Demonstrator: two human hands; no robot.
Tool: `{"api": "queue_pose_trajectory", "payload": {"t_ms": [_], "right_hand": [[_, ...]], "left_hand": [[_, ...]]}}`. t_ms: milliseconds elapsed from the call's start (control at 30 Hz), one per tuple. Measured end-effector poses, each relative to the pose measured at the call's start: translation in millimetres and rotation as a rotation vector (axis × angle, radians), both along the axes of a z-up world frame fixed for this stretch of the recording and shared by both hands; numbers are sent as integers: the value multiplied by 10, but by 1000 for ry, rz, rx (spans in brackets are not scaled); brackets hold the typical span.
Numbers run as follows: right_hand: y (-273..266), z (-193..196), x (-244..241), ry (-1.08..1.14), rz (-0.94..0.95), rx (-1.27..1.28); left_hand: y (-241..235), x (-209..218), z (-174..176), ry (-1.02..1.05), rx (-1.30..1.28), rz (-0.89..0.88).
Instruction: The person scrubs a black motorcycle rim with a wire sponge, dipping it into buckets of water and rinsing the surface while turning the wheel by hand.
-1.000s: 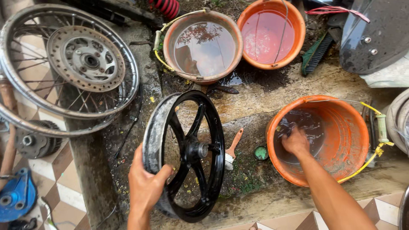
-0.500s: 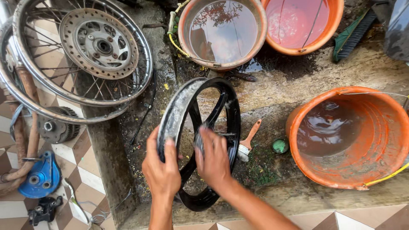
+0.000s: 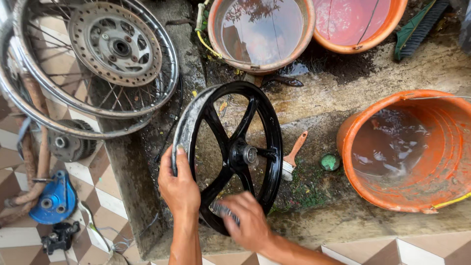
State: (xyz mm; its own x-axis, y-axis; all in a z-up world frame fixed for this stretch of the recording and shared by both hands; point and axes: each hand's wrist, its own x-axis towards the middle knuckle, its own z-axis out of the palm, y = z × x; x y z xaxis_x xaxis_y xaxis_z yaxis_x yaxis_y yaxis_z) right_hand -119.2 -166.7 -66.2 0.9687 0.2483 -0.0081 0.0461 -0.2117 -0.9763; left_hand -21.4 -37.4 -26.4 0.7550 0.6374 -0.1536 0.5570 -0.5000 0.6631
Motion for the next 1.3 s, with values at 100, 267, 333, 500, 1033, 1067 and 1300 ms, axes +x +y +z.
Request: {"api": "queue_pose_trajectory", "payload": {"t_ms": [100,267,333,500,1033,1067,1300], "right_hand": [[-35,-122,7,-13,-50,47],[36,-42,182,-26,-14,116],[56,48,214,45,-75,62],[41,114,199,116,-114,202],[23,35,-122,-13,14,217],[96,13,23,-67,-55,230],[362,-131,1852,-171,-362,-68]], "left_hand": [[-20,6,1,1,-15,23],[-5,46,7,-4,-74,47],[-1,33,15,10,-46,37],[7,-32,-34,9,6,58],[269,-107,-342,-94,-364,271],[246,-102,-338,-98,-335,218],[57,-427,-283,-87,-464,335]]}}
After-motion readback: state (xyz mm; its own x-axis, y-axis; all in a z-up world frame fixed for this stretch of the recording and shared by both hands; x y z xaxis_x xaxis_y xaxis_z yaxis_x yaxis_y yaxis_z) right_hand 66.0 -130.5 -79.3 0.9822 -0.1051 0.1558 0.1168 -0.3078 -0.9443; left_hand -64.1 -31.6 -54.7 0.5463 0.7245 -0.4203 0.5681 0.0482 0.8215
